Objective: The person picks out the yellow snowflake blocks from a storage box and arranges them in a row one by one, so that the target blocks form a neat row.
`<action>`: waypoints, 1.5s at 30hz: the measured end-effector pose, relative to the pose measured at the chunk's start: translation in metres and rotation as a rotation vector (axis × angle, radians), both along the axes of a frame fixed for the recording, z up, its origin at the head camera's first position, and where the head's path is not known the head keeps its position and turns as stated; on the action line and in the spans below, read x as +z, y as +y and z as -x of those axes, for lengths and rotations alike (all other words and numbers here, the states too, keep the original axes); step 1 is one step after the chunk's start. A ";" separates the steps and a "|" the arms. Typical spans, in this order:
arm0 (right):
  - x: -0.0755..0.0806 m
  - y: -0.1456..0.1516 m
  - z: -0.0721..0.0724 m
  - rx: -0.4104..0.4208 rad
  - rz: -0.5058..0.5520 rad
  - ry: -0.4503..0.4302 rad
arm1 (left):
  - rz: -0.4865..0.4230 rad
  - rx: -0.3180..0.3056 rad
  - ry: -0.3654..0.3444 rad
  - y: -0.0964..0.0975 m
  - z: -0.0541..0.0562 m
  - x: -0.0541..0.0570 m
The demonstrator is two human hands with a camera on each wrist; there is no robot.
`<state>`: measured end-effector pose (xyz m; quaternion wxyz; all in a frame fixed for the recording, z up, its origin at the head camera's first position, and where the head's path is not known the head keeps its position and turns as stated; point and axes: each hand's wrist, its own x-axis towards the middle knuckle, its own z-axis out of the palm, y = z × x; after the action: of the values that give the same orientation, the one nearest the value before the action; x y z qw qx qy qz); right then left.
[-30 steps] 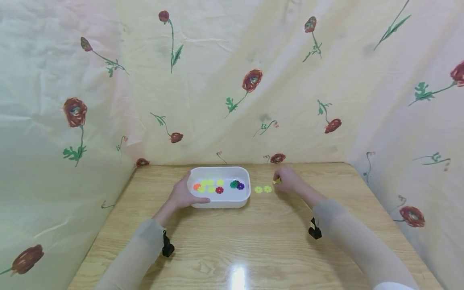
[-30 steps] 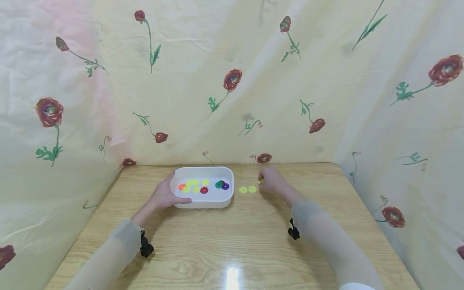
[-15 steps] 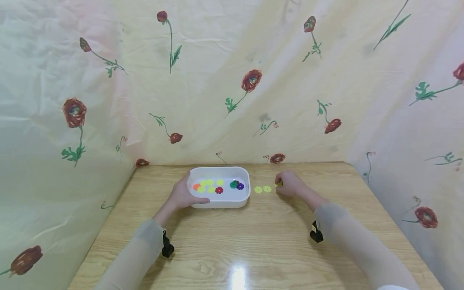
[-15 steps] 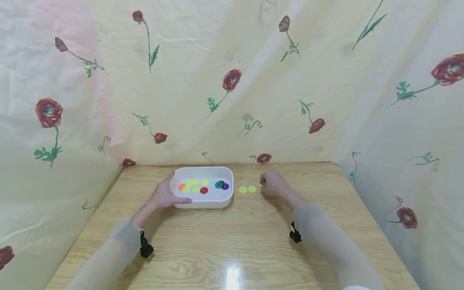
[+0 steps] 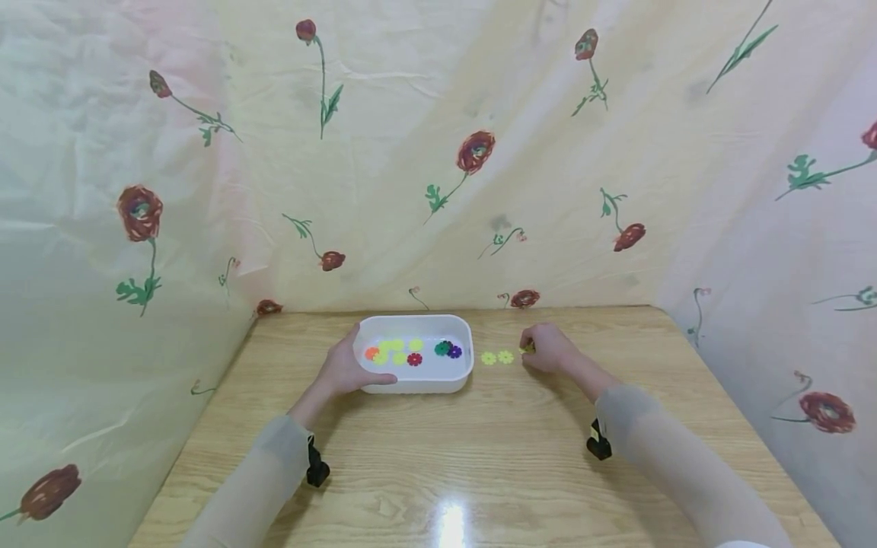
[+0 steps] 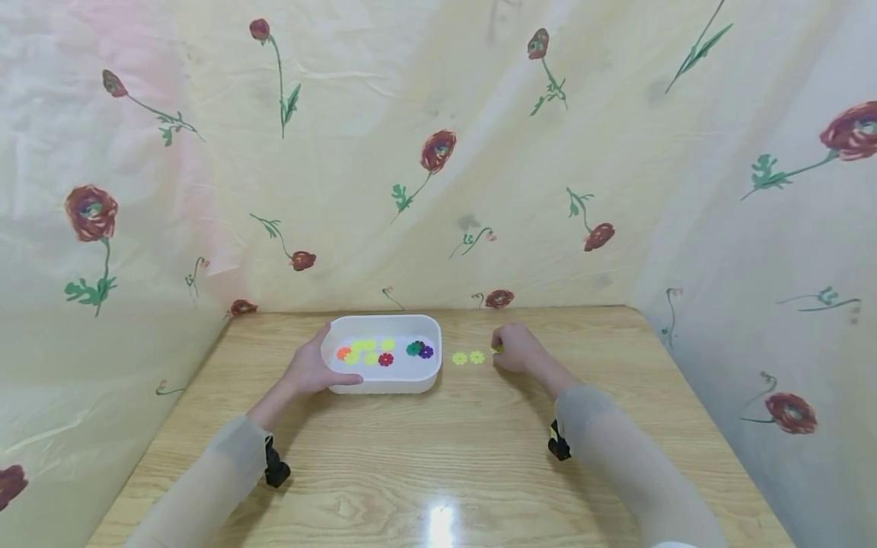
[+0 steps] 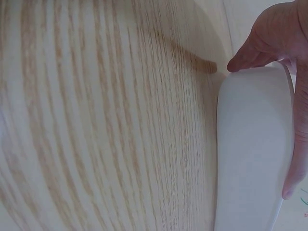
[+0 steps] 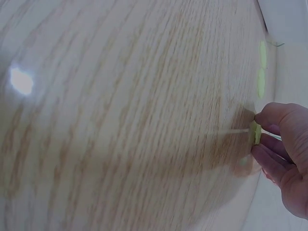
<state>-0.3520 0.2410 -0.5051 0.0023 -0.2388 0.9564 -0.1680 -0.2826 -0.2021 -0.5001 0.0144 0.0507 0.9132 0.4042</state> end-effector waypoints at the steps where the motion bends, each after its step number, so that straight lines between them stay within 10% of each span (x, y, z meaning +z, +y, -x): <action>1: -0.001 0.000 -0.001 -0.001 0.002 -0.003 | -0.004 0.000 -0.001 0.000 0.000 0.000; 28: 0.018 0.000 0.010 -0.012 -0.001 -0.042 | 0.021 -0.017 0.035 -0.002 0.016 0.006; 45: 0.071 -0.056 0.024 0.042 0.046 0.061 | 0.023 0.003 -0.019 -0.003 0.009 -0.002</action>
<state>-0.3761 0.1849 -0.4344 -0.0288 -0.2640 0.9467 -0.1823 -0.2913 -0.2050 -0.5019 0.0232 0.0452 0.9177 0.3940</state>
